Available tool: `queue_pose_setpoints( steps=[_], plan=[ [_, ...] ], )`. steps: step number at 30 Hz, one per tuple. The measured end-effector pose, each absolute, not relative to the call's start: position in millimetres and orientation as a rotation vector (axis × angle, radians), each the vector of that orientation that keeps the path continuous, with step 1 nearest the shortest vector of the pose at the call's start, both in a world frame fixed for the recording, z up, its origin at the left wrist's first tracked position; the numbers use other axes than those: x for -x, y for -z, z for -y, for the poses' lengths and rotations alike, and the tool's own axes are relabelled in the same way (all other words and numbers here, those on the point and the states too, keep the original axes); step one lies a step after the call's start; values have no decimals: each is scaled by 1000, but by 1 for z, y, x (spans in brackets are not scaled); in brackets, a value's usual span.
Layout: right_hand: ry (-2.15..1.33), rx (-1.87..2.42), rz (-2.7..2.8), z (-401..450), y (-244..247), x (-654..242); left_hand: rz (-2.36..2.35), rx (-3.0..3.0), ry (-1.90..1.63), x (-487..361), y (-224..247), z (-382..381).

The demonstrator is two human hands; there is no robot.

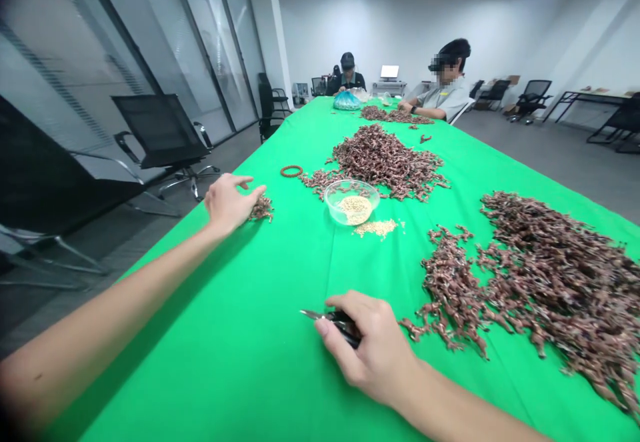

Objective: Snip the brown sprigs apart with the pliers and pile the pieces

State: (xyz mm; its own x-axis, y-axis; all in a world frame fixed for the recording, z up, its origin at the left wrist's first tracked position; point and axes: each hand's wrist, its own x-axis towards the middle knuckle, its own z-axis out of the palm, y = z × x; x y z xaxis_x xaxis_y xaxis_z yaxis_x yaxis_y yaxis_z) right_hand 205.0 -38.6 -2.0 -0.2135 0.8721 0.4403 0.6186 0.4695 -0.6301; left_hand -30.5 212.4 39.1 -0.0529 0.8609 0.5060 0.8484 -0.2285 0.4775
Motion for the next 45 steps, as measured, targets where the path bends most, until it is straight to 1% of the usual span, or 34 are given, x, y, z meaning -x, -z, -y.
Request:
queue_pose_setpoints(
  steps=[2, 5, 12, 16, 20, 24, 29, 31, 36, 41, 45],
  plan=[
    [-418, 1203, 1928, 38, 1, -204, -1845, -2250, -1163, 13, -45, -203],
    [-420, 1137, 1932, 39, 1, -201, -1569, -2436, -1063, -26, -48, -179],
    [-341, 962, 1975, 44, 7, -192, -703, -2706, -574, -121, -40, -107],
    [-226, 837, 1900, 43, 8, -187, -416, -2670, -386, -144, -34, -79],
    [-141, 744, 1819, 42, 12, -186, -256, -2582, -276, -147, -24, -67],
    [-42, 791, 1883, 41, 14, -185, -199, -2470, -241, -138, -14, -67],
    [67, 747, 1731, 40, -5, -186, -358, -2312, -319, -95, -18, -71],
    [-28, 796, 1757, 39, -15, -188, -453, -2223, -369, -71, -23, -72],
    [-93, 939, 1749, 23, -23, -189, -691, -1947, -544, -17, -21, -73],
    [-188, 1192, 1720, -3, -8, -180, -809, -1608, -639, 8, -7, -74],
    [-271, 1273, 1769, -10, 7, -173, -828, -1410, -694, 18, -6, -69]
  ],
)
